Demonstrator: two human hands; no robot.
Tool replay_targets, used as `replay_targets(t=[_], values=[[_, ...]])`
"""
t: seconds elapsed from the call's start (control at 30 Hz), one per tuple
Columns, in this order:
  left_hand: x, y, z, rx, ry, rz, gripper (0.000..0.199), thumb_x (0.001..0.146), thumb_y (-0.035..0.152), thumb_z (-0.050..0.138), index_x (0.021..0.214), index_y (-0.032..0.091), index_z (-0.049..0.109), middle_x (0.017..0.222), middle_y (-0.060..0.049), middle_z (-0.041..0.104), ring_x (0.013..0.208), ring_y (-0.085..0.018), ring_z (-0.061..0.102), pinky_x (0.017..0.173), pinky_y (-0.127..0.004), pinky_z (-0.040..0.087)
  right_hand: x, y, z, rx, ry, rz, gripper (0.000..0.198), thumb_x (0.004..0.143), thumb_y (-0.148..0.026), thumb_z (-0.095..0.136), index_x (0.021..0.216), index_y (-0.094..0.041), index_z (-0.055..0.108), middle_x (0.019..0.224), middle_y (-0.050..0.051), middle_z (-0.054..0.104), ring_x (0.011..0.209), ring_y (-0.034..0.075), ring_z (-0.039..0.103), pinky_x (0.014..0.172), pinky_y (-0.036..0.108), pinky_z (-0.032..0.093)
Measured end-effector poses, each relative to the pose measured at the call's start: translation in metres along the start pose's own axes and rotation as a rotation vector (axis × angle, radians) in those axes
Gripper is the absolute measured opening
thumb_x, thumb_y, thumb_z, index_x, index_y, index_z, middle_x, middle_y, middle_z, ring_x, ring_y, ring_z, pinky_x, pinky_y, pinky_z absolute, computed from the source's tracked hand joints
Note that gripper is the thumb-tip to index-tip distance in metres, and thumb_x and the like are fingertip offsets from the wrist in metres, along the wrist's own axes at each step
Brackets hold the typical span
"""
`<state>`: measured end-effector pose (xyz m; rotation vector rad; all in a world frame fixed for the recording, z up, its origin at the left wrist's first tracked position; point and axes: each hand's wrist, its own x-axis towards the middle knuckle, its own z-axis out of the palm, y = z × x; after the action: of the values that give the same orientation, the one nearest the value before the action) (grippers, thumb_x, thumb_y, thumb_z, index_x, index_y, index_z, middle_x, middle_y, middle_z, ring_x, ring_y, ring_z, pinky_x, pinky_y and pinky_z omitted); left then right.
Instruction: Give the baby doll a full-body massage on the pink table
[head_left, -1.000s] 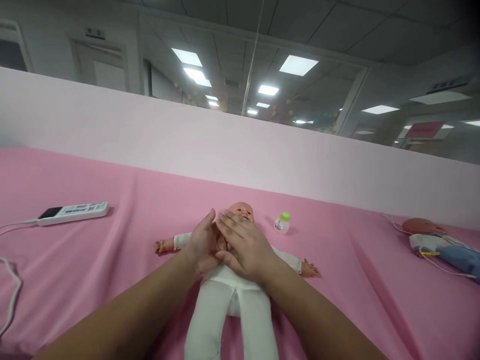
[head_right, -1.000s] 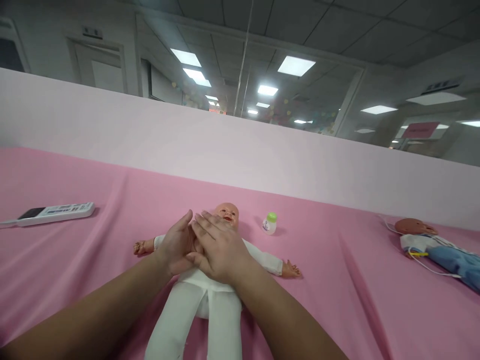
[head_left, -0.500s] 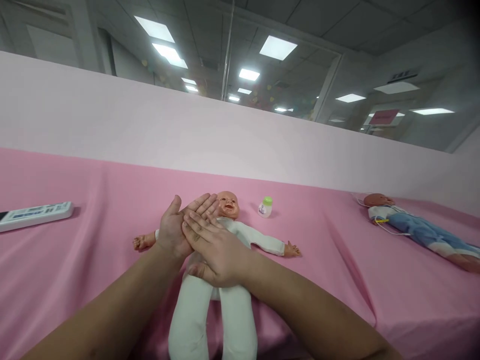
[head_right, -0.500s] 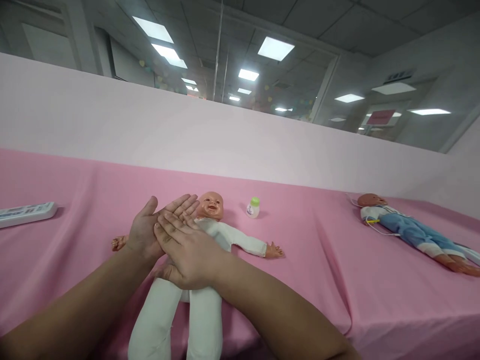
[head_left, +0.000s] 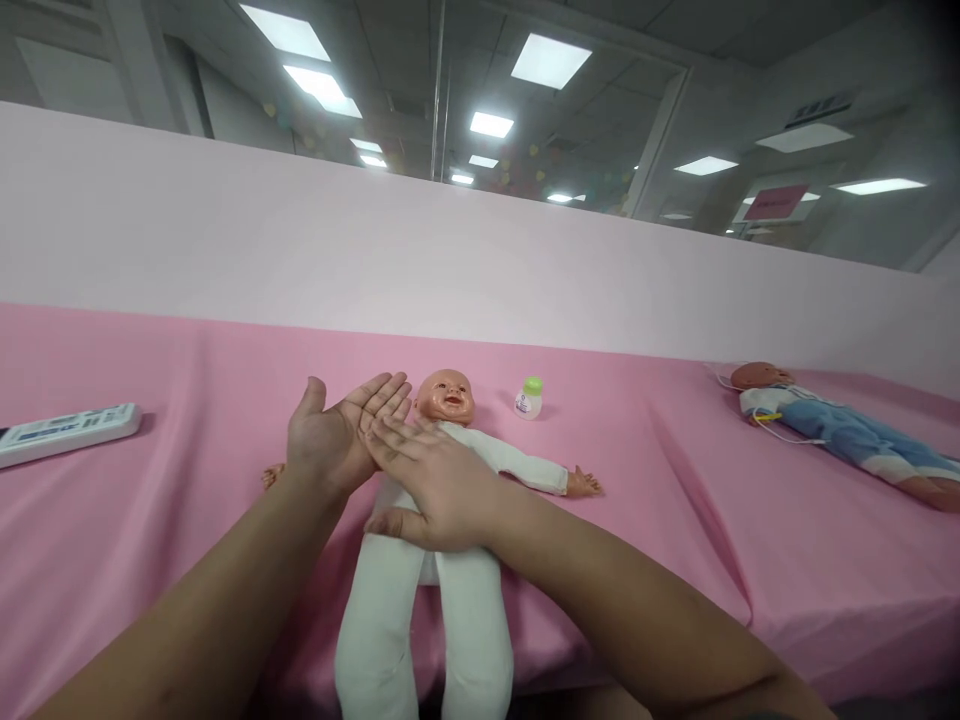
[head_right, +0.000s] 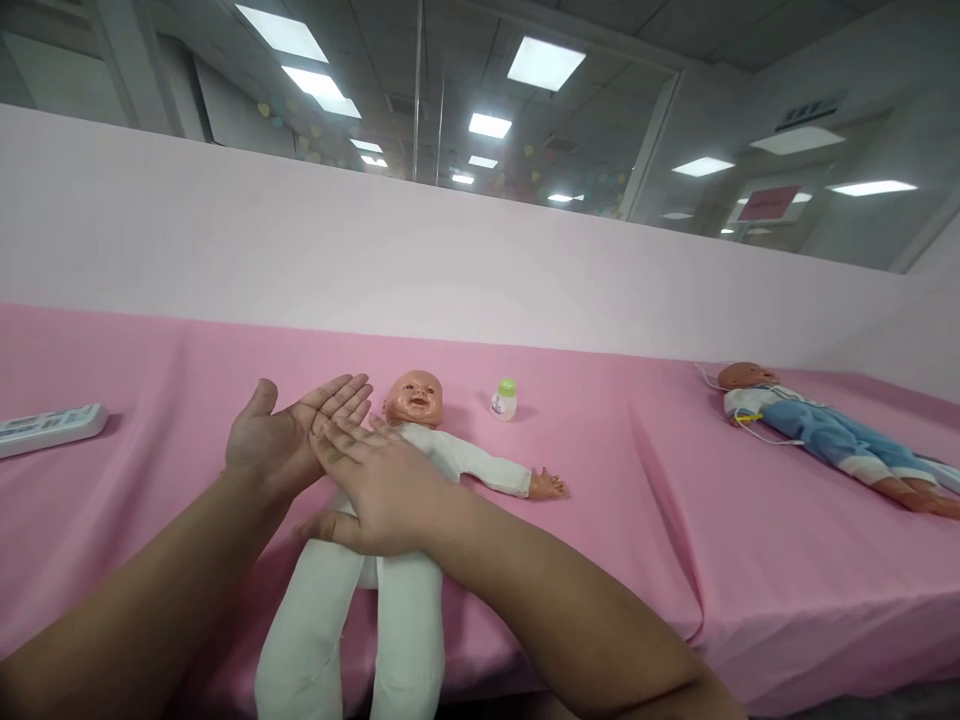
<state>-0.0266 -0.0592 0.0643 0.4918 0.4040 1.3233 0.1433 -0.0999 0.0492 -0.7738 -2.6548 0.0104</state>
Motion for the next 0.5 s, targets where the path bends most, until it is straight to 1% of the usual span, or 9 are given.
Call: replay_targets(t=[0.07, 0.13, 0.2, 0.27, 0.33, 0.37, 0.43, 0.5], values=[[-0.002, -0.003, 0.0, 0.033, -0.025, -0.001, 0.095, 0.099, 0.077, 0.02, 0.161, 0.007, 0.036, 0.149, -0.026, 0.057, 0.143, -0.032, 0.052, 0.112, -0.045, 0.05, 0.0, -0.006, 0.001, 0.037, 0.001, -0.075, 0.091, 0.101, -0.064, 0.049, 0.166, -0.01, 0.016, 0.172, 0.018, 0.019, 0.162, 0.027, 0.013, 0.132, 0.049, 0.017], [-0.007, -0.013, 0.005, 0.062, -0.043, 0.002, 0.096, 0.097, 0.08, 0.02, 0.161, 0.009, 0.038, 0.152, -0.025, 0.054, 0.145, -0.033, 0.05, 0.116, -0.047, 0.045, 0.002, -0.009, 0.002, 0.065, 0.011, -0.09, 0.099, 0.099, -0.067, 0.053, 0.166, -0.009, 0.011, 0.173, 0.018, 0.015, 0.163, 0.027, 0.008, 0.132, 0.048, 0.014], [-0.013, -0.025, 0.012, 0.082, -0.027, -0.005, 0.097, 0.095, 0.082, 0.025, 0.16, 0.012, 0.04, 0.154, -0.024, 0.053, 0.146, -0.035, 0.047, 0.119, -0.05, 0.042, 0.003, -0.006, 0.003, 0.076, 0.028, -0.038, 0.105, 0.097, -0.071, 0.052, 0.167, -0.008, 0.006, 0.174, 0.019, 0.01, 0.163, 0.029, 0.004, 0.132, 0.051, 0.008], [-0.019, -0.037, 0.019, 0.089, -0.002, -0.045, 0.097, 0.093, 0.083, 0.031, 0.16, 0.013, 0.039, 0.153, -0.023, 0.053, 0.148, -0.037, 0.045, 0.12, -0.052, 0.04, 0.004, 0.003, 0.003, 0.077, 0.036, 0.029, 0.107, 0.096, -0.075, 0.049, 0.167, -0.01, 0.004, 0.174, 0.019, 0.007, 0.163, 0.031, 0.003, 0.132, 0.056, 0.004], [-0.021, -0.044, 0.023, 0.081, -0.028, -0.11, 0.096, 0.095, 0.081, 0.031, 0.161, 0.012, 0.038, 0.151, -0.024, 0.054, 0.146, -0.038, 0.046, 0.119, -0.055, 0.04, 0.004, 0.015, 0.003, 0.077, 0.033, 0.076, 0.109, 0.094, -0.079, 0.048, 0.167, -0.01, 0.005, 0.173, 0.019, 0.006, 0.163, 0.032, 0.004, 0.131, 0.058, 0.001], [-0.021, -0.045, 0.023, 0.075, -0.054, -0.131, 0.095, 0.096, 0.08, 0.029, 0.16, 0.01, 0.038, 0.15, -0.025, 0.055, 0.145, -0.038, 0.049, 0.119, -0.056, 0.04, 0.003, 0.022, 0.004, 0.079, 0.027, 0.094, 0.11, 0.093, -0.08, 0.048, 0.167, -0.01, 0.007, 0.173, 0.019, 0.007, 0.162, 0.032, 0.005, 0.131, 0.058, 0.001], [-0.018, -0.042, 0.019, 0.066, -0.085, -0.128, 0.095, 0.098, 0.078, 0.027, 0.158, 0.005, 0.039, 0.145, -0.029, 0.057, 0.14, -0.04, 0.054, 0.117, -0.058, 0.042, 0.001, 0.032, 0.004, 0.086, 0.009, 0.128, 0.111, 0.092, -0.081, 0.048, 0.167, -0.009, 0.01, 0.173, 0.02, 0.008, 0.162, 0.032, 0.006, 0.131, 0.057, 0.001], [-0.013, -0.033, 0.012, 0.062, -0.051, -0.073, 0.098, 0.098, 0.078, 0.028, 0.158, 0.001, 0.038, 0.142, -0.031, 0.058, 0.136, -0.04, 0.057, 0.114, -0.056, 0.046, -0.002, 0.035, 0.004, 0.088, -0.012, 0.143, 0.109, 0.092, -0.08, 0.05, 0.167, -0.009, 0.013, 0.173, 0.02, 0.011, 0.162, 0.033, 0.006, 0.131, 0.057, 0.004]])
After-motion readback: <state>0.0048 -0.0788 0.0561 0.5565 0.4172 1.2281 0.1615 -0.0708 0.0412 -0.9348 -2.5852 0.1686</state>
